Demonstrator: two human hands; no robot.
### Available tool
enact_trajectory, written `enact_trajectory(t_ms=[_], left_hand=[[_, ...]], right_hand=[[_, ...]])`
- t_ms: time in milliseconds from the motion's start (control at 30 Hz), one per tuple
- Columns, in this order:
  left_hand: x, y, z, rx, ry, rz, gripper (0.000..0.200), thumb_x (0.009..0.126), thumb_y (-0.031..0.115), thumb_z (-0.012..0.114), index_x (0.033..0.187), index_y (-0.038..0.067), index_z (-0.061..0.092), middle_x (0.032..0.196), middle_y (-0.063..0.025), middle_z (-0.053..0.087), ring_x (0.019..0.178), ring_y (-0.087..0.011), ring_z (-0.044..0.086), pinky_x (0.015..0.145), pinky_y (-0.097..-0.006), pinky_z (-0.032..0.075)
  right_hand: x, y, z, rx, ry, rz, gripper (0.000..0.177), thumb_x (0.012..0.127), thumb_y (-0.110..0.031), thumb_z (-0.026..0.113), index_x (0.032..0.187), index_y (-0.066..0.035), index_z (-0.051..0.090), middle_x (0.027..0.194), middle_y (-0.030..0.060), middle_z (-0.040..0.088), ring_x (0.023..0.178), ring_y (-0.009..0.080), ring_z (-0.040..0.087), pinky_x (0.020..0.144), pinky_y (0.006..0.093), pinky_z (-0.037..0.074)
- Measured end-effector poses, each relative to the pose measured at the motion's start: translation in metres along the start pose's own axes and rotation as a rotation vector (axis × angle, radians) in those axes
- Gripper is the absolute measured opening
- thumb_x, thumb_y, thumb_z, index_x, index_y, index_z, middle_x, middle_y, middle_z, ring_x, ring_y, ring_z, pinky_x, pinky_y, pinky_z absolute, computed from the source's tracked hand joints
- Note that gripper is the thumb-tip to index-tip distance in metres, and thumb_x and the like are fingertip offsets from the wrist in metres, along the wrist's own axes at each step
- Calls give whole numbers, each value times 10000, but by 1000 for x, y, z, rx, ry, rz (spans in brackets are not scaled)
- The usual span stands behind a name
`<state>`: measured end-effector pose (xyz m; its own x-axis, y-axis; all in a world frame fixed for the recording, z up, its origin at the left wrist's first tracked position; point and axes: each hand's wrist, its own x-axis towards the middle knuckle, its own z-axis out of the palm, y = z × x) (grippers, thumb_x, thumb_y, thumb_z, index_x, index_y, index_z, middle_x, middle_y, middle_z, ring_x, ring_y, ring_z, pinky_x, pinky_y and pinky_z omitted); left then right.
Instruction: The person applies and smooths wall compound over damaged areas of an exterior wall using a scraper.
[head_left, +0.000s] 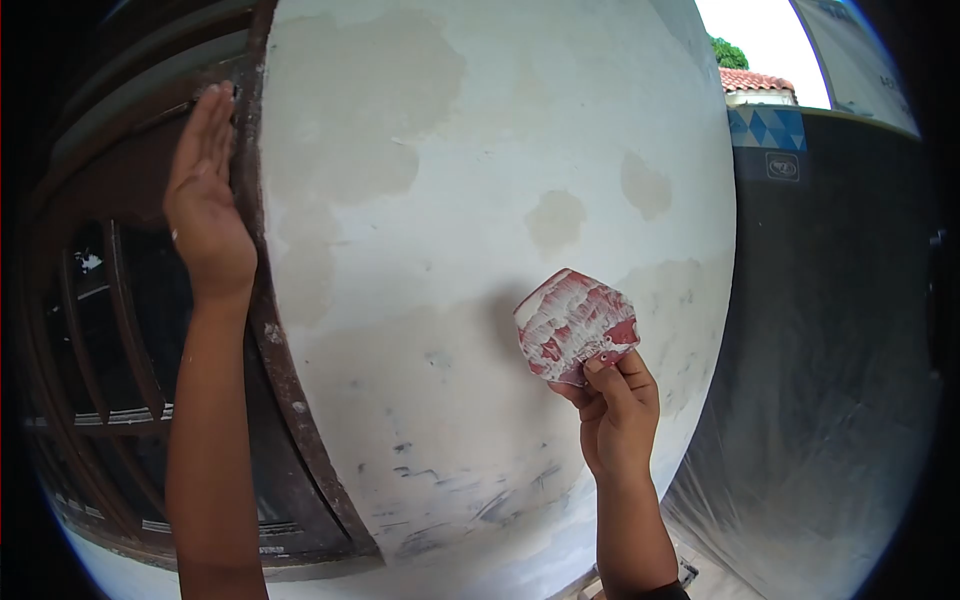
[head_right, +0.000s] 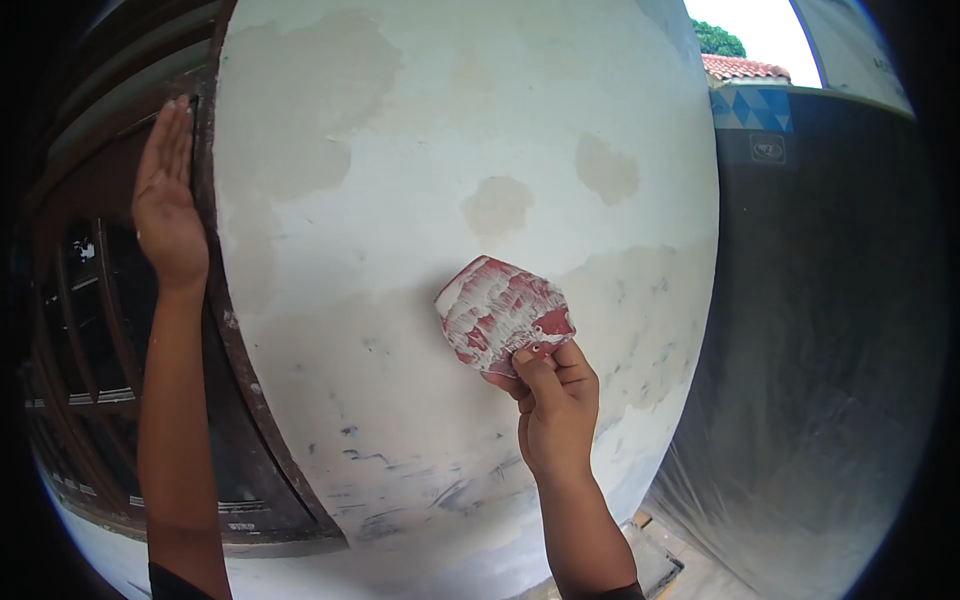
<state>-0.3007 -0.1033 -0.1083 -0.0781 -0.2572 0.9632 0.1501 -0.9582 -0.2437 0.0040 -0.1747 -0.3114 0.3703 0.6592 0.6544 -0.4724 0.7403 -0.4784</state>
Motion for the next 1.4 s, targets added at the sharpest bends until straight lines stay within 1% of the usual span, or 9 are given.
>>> enact_trajectory(t_ms=[133, 300, 400, 467, 633, 667, 867, 1033, 1400], left_hand=[[-116, 83, 31, -320, 124, -177, 755, 976, 364, 314, 1536, -140, 271, 1567, -332, 374, 1507, -408, 334, 1277, -484, 192], [-339, 168, 80, -331, -185, -473, 787, 1048, 589, 324, 1450, -70, 476, 1450, -281, 547, 1374, -394, 526, 1191, -517, 349], [-430, 209, 130, -410, -216, -873, 682, 1069, 377, 283, 1422, -187, 432, 1436, -346, 530, 1378, -420, 514, 1195, -507, 338], [-490, 107, 127, -353, -76, -1086, 652, 1053, 362, 304, 1473, -123, 418, 1495, -296, 497, 1441, -418, 440, 1236, -538, 264], [-628, 139, 135, -597, -153, -1510, 596, 1084, 325, 283, 1480, -96, 430, 1496, -278, 503, 1449, -368, 438, 1234, -488, 284], [-628, 69, 168, -555, -192, -1530, 601, 1089, 343, 288, 1483, -87, 432, 1501, -274, 498, 1450, -364, 435, 1233, -484, 285], [-735, 105, 210, -438, -276, -1938, 623, 1090, 393, 312, 1487, -70, 443, 1516, -248, 494, 1445, -338, 444, 1229, -455, 286], [-815, 70, 209, -336, -182, -2258, 657, 1085, 465, 330, 1493, -36, 447, 1516, -194, 514, 1445, -300, 451, 1238, -433, 272], [-936, 25, 250, -134, 97, -2588, 642, 1056, 451, 308, 1477, -9, 466, 1488, -170, 541, 1412, -272, 475, 1215, -419, 293]], right_hand=[[-39, -4, -55, -62, 64, 44, 262, 952, -4, 586, 1206, 40, 628, 1008, 86, 714, 898, 159, 702, 784, 330, 602], [-110, -16, -179, -198, 387, 87, 261, 939, -19, 595, 1184, 50, 650, 1020, 93, 724, 853, 158, 699, 802, 324, 573], [-159, -22, -256, -348, 643, 149, 235, 945, -41, 582, 1149, 39, 668, 995, 95, 727, 830, 164, 698, 773, 326, 568], [-67, 82, -263, -469, 600, 344, 230, 947, -49, 577, 1139, 38, 668, 991, 96, 727, 825, 166, 695, 771, 324, 566], [-181, 121, -323, -720, 891, 504, 206, 936, -52, 575, 1093, 51, 659, 928, 73, 685, 785, 141, 652, 749, 307, 550], [-120, 157, -349, -695, 855, 527, 223, 943, -71, 571, 1118, 39, 654, 956, 86, 701, 783, 157, 673, 719, 310, 558], [-173, 163, -468, -1043, 829, 778, 177, 944, -123, 629, 1004, 41, 658, 807, 80, 660, 714, 136, 619, 673, 331, 528], [-141, 240, -518, -1476, 483, 832, 214, 957, -141, 634, 1105, 12, 650, 837, 104, 684, 724, 163, 632, 693, 329, 516], [-106, 402, -625, -1480, 139, 1094, 245, 945, -186, 641, 1147, -50, 663, 993, 223, 728, 937, 410, 706, 817, 462, 546]])
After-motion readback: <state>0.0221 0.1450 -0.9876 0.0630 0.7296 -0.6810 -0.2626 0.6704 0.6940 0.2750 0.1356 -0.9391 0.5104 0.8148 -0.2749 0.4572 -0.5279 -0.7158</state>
